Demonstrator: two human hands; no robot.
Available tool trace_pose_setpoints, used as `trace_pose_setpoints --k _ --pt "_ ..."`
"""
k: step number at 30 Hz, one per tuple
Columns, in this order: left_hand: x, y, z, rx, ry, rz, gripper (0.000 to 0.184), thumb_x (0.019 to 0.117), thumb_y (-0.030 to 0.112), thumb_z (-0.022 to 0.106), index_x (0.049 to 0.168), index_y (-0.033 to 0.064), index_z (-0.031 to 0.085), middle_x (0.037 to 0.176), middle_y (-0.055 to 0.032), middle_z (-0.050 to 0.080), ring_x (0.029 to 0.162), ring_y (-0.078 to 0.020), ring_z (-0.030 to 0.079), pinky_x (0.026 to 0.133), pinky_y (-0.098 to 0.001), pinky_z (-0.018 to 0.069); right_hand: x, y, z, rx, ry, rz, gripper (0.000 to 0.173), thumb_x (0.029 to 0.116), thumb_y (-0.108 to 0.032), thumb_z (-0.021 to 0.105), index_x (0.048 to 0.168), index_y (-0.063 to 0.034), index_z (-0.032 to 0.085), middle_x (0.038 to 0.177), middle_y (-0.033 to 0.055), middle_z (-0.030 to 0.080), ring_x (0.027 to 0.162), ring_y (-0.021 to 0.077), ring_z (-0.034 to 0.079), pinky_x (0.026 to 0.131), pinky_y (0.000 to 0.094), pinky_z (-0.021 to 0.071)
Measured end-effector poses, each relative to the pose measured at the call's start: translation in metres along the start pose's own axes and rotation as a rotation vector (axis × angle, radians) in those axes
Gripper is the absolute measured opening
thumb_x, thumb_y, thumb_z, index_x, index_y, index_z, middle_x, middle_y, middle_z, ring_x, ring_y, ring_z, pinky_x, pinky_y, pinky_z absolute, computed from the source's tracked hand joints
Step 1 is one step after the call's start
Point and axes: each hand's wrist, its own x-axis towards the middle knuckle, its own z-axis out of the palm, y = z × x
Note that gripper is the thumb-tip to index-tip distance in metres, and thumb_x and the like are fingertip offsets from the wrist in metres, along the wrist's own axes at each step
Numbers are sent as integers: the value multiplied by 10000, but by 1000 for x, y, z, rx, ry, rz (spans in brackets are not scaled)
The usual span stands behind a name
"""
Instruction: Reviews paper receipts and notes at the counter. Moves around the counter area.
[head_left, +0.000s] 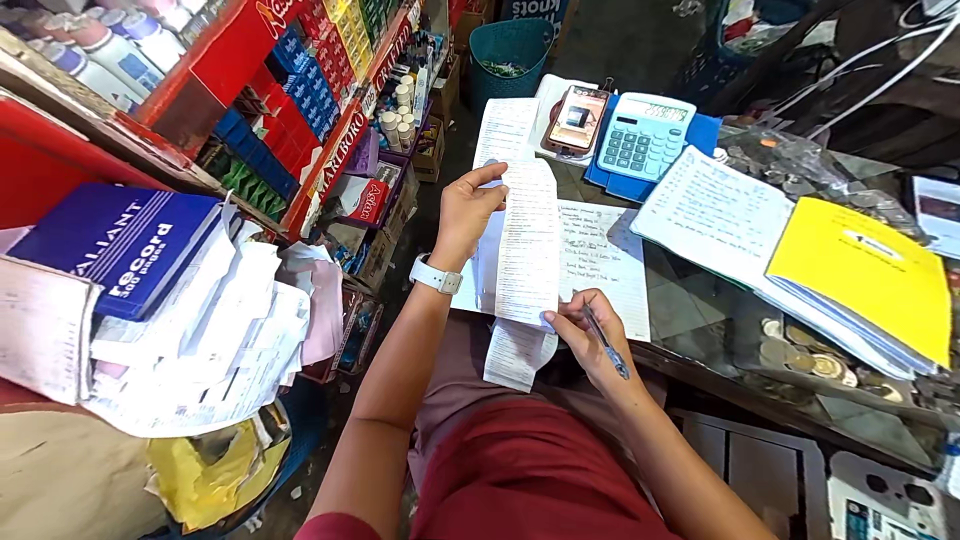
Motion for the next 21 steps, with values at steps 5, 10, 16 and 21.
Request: trace_pose_setpoints --k 5,10,16,21 --pt "3 -3 -1 9 4 2 321 943 -74 592 1262 -66 625 1225 -146 645 801 -74 630 727 -227 545 0 4 0 -2 -15 -48 209 878 -19 687 956 -81 503 780 -69 631 684 -26 604 646 130 507" --pt "10 -5 -1 -17 26 -17 315 945 -81 594 1259 -64 624 1199 -142 645 810 -83 633 727 -229 548 -2 3 0 13 -25 -57 249 874 -51 708 978 -81 485 777 -82 582 656 -39 563 623 114 485" --pt "17 -6 0 -29 35 -22 323 947 -90 592 1267 -59 620 1177 -136 646 793 -84 627 712 -225 544 -3 4 0 16 -15 -65 238 883 -30 709 966 -74 490 772 -71 570 637 -41 533 601 103 458" --pt "20 -7 1 -29 33 -34 333 944 -96 595 1275 -64 613 1200 -145 636 820 -93 628 726 -231 545 -4 -2 1 -7 15 -29 233 892 -9 704 973 -58 491 814 -49 591 626 -49 546 584 93 472"
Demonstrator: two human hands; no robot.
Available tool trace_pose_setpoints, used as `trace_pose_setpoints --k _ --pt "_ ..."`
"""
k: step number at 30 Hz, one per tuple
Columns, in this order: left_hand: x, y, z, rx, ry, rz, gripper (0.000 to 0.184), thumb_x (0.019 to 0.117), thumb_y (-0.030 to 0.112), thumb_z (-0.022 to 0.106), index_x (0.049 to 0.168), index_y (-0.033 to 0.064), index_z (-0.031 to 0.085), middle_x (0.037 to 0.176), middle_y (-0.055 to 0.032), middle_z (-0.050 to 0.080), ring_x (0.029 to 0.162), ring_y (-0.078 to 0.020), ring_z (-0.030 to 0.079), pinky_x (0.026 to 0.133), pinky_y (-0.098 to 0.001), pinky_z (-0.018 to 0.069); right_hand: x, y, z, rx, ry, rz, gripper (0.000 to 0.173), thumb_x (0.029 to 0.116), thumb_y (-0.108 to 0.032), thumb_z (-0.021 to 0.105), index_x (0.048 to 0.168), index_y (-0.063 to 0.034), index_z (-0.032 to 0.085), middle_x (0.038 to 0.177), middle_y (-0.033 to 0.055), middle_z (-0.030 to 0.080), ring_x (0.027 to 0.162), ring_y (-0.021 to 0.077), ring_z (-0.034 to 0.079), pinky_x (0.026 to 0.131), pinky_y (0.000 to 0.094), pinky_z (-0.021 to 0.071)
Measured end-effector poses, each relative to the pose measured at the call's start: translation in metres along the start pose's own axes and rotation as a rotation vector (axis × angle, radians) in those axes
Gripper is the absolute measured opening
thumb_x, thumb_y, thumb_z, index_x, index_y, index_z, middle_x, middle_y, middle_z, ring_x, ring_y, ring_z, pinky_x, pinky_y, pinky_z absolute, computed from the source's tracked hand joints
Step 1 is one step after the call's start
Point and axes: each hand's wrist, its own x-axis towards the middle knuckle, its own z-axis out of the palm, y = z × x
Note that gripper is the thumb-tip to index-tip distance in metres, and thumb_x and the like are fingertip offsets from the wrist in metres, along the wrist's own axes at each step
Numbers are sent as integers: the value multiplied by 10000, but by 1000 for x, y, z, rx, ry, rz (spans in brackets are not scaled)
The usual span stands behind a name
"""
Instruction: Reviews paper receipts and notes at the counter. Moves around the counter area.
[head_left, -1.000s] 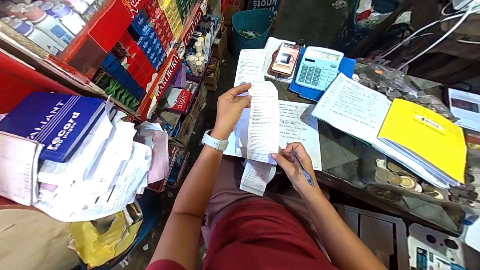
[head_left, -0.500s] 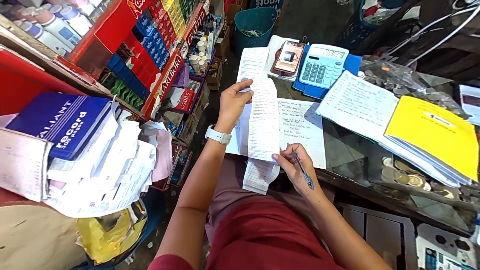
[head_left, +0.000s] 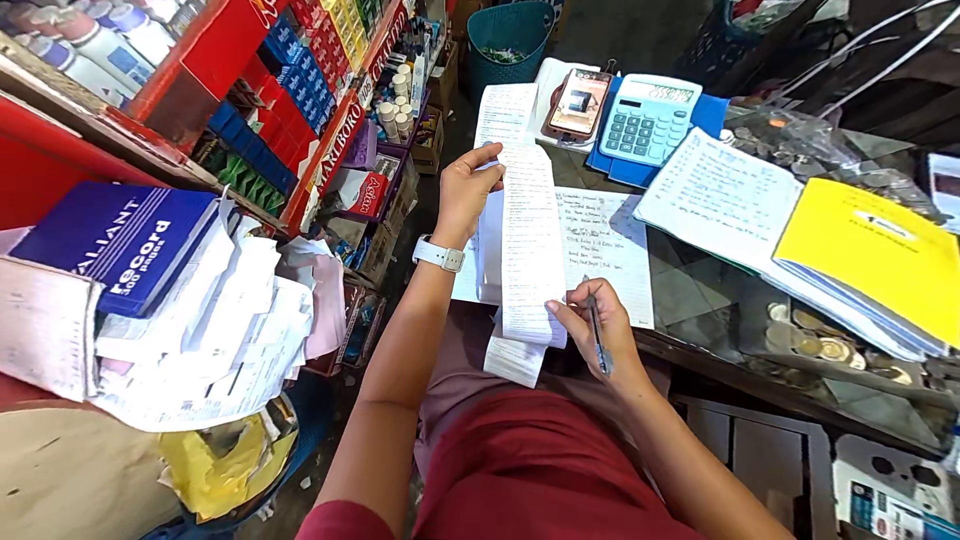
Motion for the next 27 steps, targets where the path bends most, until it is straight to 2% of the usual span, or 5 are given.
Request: trace_pose_setpoints --k 8,15,18,22,27 --pt "3 -4 -3 0 4 3 327 943 -98 591 1267 -60 617 1163 -131 644 783 -84 623 706 -222 543 0 -1 1 2 16 20 235 893 0 715 965 -51 496 843 -27 607 645 -38 572 593 103 495" --pt "0 -11 -6 19 -43 4 366 987 -44 558 1353 -57 545 1217 -153 625 890 -125 662 757 -266 571 2 0 2 -15 18 9 226 895 -13 712 984 -37 506 843 -22 606 662 -19 593 618 132 523" --pt "-13 -14 -8 105 -93 5 438 969 -29 585 1402 -30 521 1281 -167 613 896 -129 663 742 -268 568 4 0 3 -15 26 11 220 900 -11 707 980 -49 505 834 -29 595 652 -24 579 612 124 512" --pt "-37 -23 -12 223 -133 17 475 953 -3 609 1419 -15 522 1337 -199 593 916 -165 670 781 -316 568 6 0 3 -9 31 4 221 899 -5 708 972 -47 503 839 -26 597 658 -26 578 616 123 511" --pt "-76 -26 -19 370 -119 32 433 999 56 588 1421 40 491 1435 -182 528 1049 -220 671 839 -368 577 6 -2 4 16 44 2 222 899 4 706 968 -54 503 846 -30 620 655 -25 593 617 125 521"
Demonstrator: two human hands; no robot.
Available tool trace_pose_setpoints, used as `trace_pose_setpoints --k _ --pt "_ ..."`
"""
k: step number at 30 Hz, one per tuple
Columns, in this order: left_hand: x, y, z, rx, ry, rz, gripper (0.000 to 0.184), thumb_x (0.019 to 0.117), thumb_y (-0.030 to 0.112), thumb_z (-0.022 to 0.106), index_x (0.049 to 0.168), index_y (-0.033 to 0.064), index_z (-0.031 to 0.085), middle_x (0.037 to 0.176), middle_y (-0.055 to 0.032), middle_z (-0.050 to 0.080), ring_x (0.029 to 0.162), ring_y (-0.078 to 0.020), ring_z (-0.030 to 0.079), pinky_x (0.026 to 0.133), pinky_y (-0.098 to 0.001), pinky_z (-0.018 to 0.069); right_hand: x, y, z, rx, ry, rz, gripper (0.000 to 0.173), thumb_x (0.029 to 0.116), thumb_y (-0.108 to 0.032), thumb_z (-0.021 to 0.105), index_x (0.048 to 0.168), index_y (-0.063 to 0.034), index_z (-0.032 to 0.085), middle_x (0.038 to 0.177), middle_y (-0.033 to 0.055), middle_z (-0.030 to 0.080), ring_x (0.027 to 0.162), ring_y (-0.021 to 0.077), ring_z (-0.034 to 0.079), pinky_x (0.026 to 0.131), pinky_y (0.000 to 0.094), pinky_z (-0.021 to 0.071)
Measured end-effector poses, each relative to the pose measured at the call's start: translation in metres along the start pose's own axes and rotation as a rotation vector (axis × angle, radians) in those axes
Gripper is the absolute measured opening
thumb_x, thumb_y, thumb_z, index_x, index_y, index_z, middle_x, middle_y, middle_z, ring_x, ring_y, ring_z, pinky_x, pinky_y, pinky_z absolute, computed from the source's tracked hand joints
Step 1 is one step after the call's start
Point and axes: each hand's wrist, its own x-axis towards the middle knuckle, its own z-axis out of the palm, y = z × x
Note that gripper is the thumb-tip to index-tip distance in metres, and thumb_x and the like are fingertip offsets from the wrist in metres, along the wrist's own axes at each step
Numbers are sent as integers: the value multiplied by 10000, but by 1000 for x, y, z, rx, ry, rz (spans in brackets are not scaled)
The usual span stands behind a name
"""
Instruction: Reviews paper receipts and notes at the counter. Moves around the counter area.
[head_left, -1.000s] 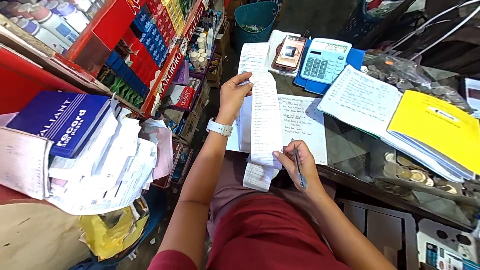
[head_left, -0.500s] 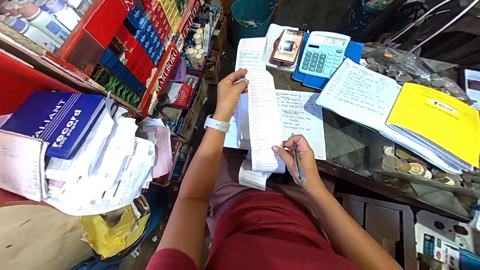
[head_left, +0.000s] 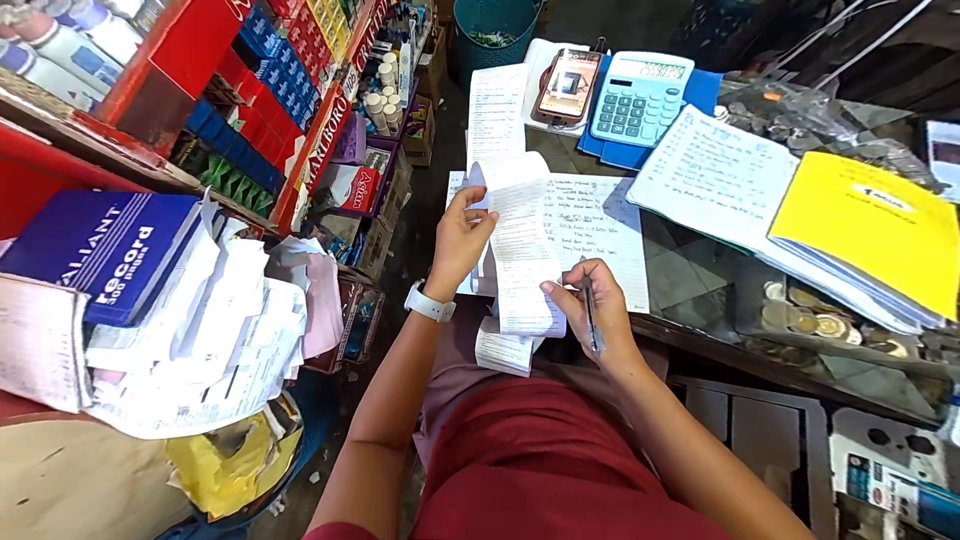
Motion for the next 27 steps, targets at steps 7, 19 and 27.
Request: trace_pose_setpoints --k 7,19,27 --pt "-29 -22 6 -2 144 -7 330 979 99 632 1251 53 451 953 -104 641 739 -122 643 671 -296 548 1 0 0 18 18 2 228 895 17 705 970 -60 504 838 -34 623 660 -24 603 621 128 530" --pt "-73 -28 12 -265 -16 -34 121 1018 3 447 1134 -10 474 1057 -98 661 816 -142 709 776 -324 617 17 -8 -5 1 56 -52 261 900 0 716 990 -82 485 857 -38 610 659 -26 590 618 132 524" --pt "-82 -27 17 -327 -62 -3 91 1002 -23 480 1086 6 461 1008 -80 691 830 -121 706 788 -307 601 31 -13 -5 32 89 -61 279 896 31 710 988 -96 479 837 -43 593 629 -22 561 599 135 505"
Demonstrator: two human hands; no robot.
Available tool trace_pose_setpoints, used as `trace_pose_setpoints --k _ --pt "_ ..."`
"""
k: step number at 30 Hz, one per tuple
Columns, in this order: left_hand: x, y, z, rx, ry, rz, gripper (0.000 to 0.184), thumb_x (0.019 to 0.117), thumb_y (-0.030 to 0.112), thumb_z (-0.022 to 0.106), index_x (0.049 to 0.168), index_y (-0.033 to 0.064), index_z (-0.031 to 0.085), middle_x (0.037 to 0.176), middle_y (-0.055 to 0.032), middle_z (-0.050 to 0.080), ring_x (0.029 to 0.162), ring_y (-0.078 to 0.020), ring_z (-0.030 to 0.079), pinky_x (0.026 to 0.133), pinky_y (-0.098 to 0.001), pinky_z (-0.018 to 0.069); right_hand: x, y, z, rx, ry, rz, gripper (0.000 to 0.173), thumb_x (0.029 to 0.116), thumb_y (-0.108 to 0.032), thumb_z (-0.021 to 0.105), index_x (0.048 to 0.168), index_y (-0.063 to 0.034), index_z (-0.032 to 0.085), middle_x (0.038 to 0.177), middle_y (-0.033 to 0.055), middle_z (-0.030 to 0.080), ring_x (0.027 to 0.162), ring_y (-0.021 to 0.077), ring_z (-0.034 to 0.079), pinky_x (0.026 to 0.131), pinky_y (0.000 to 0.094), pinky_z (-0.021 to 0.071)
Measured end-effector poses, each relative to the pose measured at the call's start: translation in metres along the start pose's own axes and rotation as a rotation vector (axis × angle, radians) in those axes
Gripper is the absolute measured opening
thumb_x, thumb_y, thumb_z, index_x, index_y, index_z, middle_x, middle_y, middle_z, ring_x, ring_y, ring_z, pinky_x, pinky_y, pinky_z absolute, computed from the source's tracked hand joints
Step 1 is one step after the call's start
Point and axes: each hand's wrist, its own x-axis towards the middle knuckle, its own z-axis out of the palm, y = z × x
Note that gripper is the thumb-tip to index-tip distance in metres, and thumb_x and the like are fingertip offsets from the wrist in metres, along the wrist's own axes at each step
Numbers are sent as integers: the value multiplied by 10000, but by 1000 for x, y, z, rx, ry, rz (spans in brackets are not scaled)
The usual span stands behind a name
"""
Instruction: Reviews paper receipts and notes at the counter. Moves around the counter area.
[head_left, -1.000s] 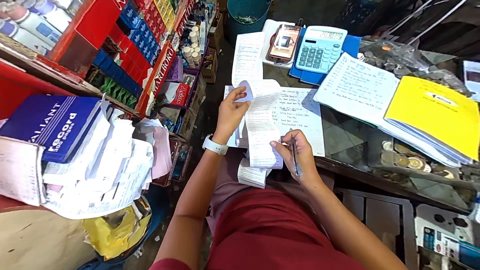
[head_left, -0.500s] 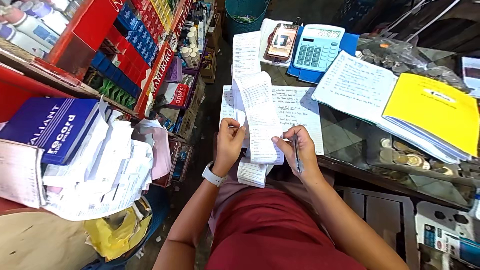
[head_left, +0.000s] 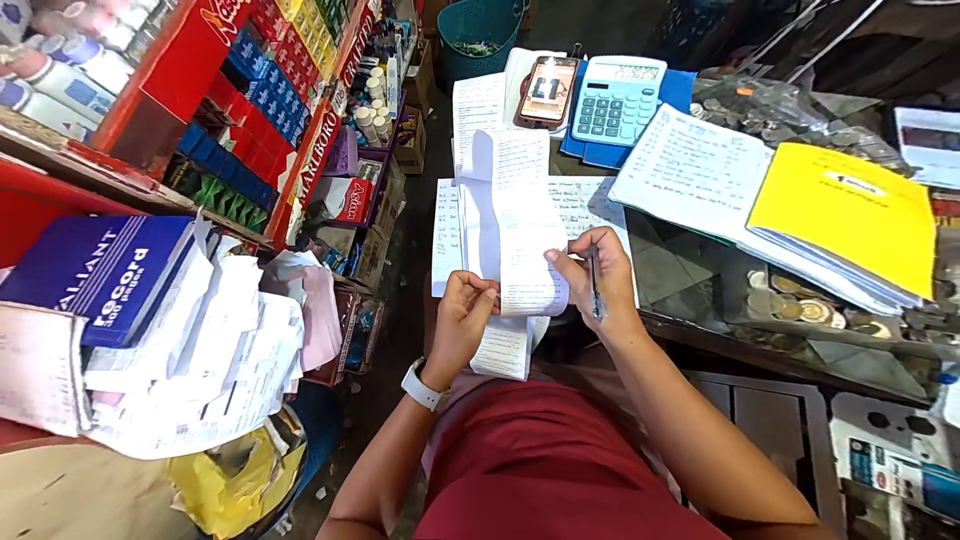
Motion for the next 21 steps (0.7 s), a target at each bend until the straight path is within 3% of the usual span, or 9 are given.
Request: trace_pose_setpoints --k 9,13,17,21 --pt "0 -1 3 -10 -52 3 94 1009 -27 485 1084 22 457 881 -45 709 787 -120 717 776 -318 605 22 -5 -3 -39 28 -35 295 897 9 736 1010 -99 486 853 -32 558 646 -9 544 598 152 499" --pt "0 2 4 -32 -57 -5 125 997 -33 518 1087 21 452 898 -56 713 789 -119 714 774 -307 600 28 -8 -3 -76 35 -9 277 915 -15 727 1023 -102 488 863 -23 551 617 -4 516 548 150 459" --pt "0 4 5 -6 -49 9 195 950 -65 580 1069 25 454 932 -51 718 790 -82 704 747 -255 586 36 -6 -4 -69 31 -30 273 922 -48 725 1026 -109 480 875 -20 538 640 2 523 580 162 481" --pt "0 6 7 38 -46 37 227 903 -95 608 1037 23 469 975 -55 717 862 -77 718 789 -247 596 44 -10 -6 -116 14 -55 249 951 -95 707 1045 -109 477 898 -8 537 667 5 528 589 165 476"
